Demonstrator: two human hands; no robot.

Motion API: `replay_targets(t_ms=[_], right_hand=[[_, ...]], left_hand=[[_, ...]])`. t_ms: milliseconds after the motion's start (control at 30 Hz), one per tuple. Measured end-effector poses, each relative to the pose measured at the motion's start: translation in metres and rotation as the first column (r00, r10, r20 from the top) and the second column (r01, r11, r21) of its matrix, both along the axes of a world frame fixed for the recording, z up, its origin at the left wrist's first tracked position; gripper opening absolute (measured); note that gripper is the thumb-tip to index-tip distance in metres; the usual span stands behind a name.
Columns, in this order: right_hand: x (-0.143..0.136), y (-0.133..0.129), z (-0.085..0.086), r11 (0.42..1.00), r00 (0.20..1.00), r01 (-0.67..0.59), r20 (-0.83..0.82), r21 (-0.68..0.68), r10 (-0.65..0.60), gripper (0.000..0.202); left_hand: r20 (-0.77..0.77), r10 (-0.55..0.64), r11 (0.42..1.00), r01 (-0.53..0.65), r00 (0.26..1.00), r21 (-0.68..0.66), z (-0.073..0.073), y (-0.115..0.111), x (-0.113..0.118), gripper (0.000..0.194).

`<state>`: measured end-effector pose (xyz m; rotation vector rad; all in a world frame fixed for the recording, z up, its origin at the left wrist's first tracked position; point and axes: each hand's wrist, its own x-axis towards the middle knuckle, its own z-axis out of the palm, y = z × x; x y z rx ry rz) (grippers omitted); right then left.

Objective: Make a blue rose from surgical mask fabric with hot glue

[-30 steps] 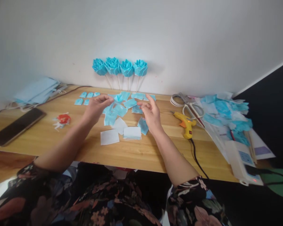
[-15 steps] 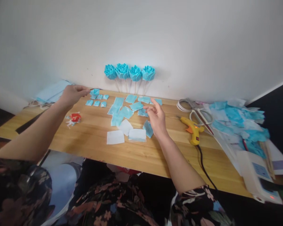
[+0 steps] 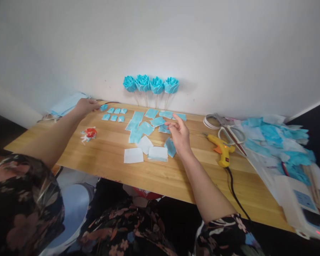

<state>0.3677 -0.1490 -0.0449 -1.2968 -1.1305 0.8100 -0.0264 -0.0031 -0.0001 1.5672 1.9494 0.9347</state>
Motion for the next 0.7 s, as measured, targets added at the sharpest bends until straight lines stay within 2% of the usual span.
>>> replay_targets(t_ms=[67, 167, 367, 500, 700], right_hand=[[0.0, 0.0, 0.0, 1.0, 1.0, -0.002, 0.0, -0.005, 0.002, 0.056], [0.0, 0.0, 0.0, 1.0, 1.0, -0.007, 0.011, -0.019, 0.008, 0.057], [0.001, 0.002, -0.002, 1.0, 1.0, -0.014, 0.015, -0.027, 0.015, 0.058], [0.003, 0.004, -0.006, 1.0, 0.999, -0.013, 0.029, -0.028, 0.014, 0.055], [0.006, 0.008, -0.01, 1.0, 1.0, -0.006, 0.025, -0.024, 0.006, 0.053]], left_hand=[[-0.021, 0.017, 0.999, -0.017, 1.0, -0.037, -0.005, 0.002, -0.009, 0.022], [-0.076, 0.04, 0.985, -0.052, 0.996, -0.164, -0.01, 0.005, -0.019, 0.028], [-0.337, -0.024, 0.911, -0.118, 0.941, -0.396, -0.012, 0.006, -0.031, 0.013], [-0.464, -0.09, 0.895, -0.132, 0.881, -0.425, -0.011, 0.005, -0.033, 0.009], [-0.461, -0.156, 0.898, -0.069, 0.873, -0.435, -0.014, 0.004, -0.031, 0.015]])
